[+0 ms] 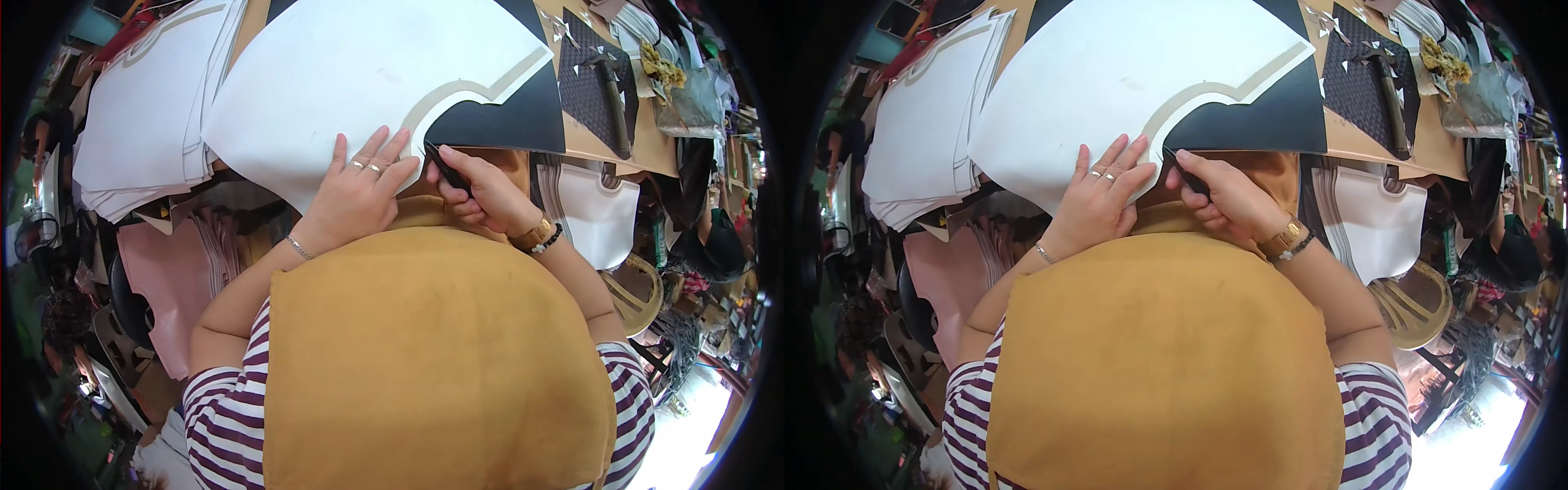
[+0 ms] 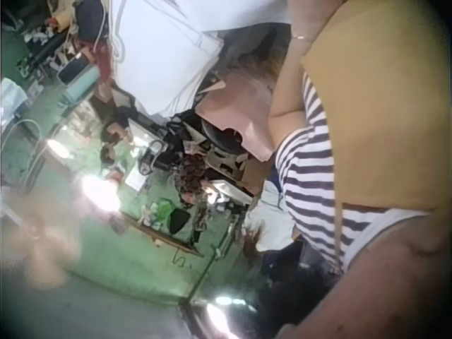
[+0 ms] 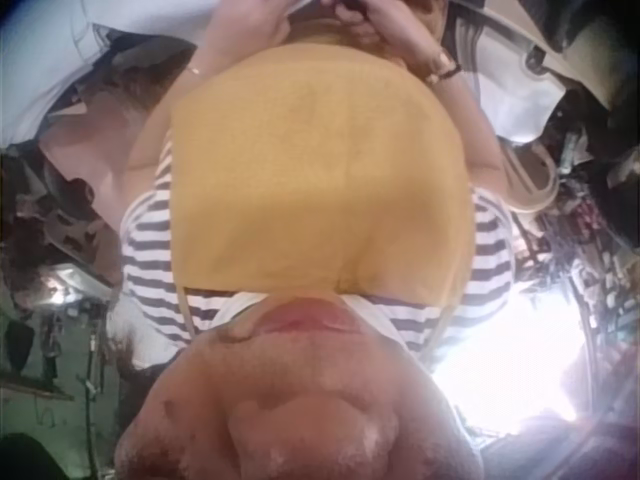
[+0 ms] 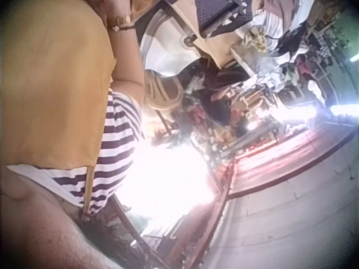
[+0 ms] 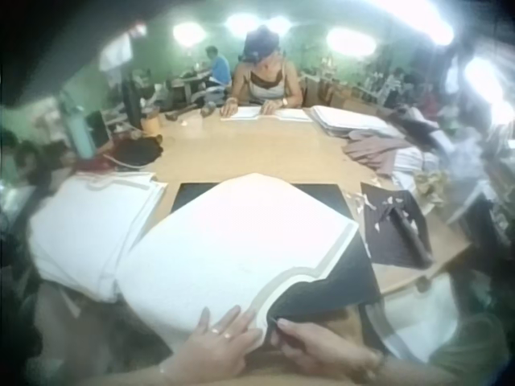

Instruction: The person uses a mallet and a marking tool to process leather components, first aligning a white template on a leather piece and then hammering a circular tool along its edge before moving processed pieces to a stack.

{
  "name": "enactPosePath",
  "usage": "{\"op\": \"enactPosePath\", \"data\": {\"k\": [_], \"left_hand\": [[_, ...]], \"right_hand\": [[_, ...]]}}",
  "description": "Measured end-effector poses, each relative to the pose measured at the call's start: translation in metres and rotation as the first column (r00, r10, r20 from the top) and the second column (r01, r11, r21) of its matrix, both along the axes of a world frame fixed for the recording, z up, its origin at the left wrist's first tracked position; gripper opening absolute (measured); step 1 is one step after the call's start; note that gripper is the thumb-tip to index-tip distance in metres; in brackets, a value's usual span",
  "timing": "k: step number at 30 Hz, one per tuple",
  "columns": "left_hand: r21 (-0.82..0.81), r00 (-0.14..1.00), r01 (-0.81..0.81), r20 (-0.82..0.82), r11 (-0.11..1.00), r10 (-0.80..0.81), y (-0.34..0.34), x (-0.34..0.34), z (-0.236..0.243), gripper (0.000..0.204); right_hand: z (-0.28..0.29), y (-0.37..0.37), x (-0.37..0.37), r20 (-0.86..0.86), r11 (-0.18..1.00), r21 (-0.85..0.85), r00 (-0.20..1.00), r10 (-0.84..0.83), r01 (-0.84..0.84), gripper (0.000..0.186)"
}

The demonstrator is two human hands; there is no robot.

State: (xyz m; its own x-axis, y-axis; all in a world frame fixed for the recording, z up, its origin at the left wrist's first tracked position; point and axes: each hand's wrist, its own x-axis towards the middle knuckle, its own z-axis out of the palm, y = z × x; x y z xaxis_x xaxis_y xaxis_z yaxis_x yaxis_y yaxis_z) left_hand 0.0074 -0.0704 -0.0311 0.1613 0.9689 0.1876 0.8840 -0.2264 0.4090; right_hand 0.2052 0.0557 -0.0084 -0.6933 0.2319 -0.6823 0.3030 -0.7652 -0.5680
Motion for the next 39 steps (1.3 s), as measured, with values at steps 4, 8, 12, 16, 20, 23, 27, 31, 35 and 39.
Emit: {"op": "enactPosePath", "data": {"k": [4,8,12,16,20,23,27,31,35,39], "left_hand": [[-0.002,1.0,0.002,0.018,1.0,-0.002,-0.003,-0.001,0.003,0.057],[-0.005,1.0,0.004,0.012,1.0,-0.004,-0.002,0.0,0.004,0.057],[-0.006,1.0,-0.004,0.018,1.0,0.004,-0.003,0.001,0.004,0.056],[-0.004,1.0,-0.009,0.025,1.0,0.009,-0.002,0.001,0.002,0.054],[-0.013,0.999,-0.014,0.042,1.0,0.014,-0.005,-0.001,0.003,0.052],[-0.015,0.998,0.002,0.059,1.0,-0.001,-0.007,-0.002,0.005,0.052],[-0.016,0.999,0.004,0.053,1.0,-0.003,-0.008,-0.002,0.007,0.052],[-0.031,0.998,-0.003,0.055,1.0,0.005,-0.01,-0.003,0.008,0.053],[-0.033,0.998,-0.01,0.058,0.999,0.012,-0.01,-0.001,0.007,0.053],[0.007,0.999,-0.004,0.039,1.0,0.004,-0.009,-0.003,0.008,0.049]], "right_hand": [[0.0,0.0,-0.008,-0.022,0.999,-0.035,1.0,-0.002,0.001,0.041],[-0.005,0.0,-0.011,-0.046,0.998,-0.05,0.998,-0.039,0.037,0.041],[-0.011,-0.001,-0.007,-0.073,0.998,-0.05,0.997,-0.03,0.026,0.04],[-0.009,-0.002,0.003,-0.081,0.997,-0.065,0.996,0.029,-0.034,0.039],[-0.005,-0.006,0.006,-0.023,0.992,-0.109,0.998,-0.06,0.057,0.04],[-0.005,-0.006,0.0,-0.021,0.993,-0.102,0.998,-0.061,0.058,0.04],[-0.009,-0.008,-0.002,-0.084,0.99,-0.137,0.995,-0.053,0.041,0.039],[0.004,-0.004,0.001,-0.022,0.992,-0.116,0.999,-0.048,0.045,0.039],[0.003,-0.001,-0.007,-0.001,0.996,-0.072,0.998,-0.06,0.06,0.039],[-0.004,0.0,-0.008,-0.038,0.995,-0.082,0.997,-0.063,0.06,0.04]]}}
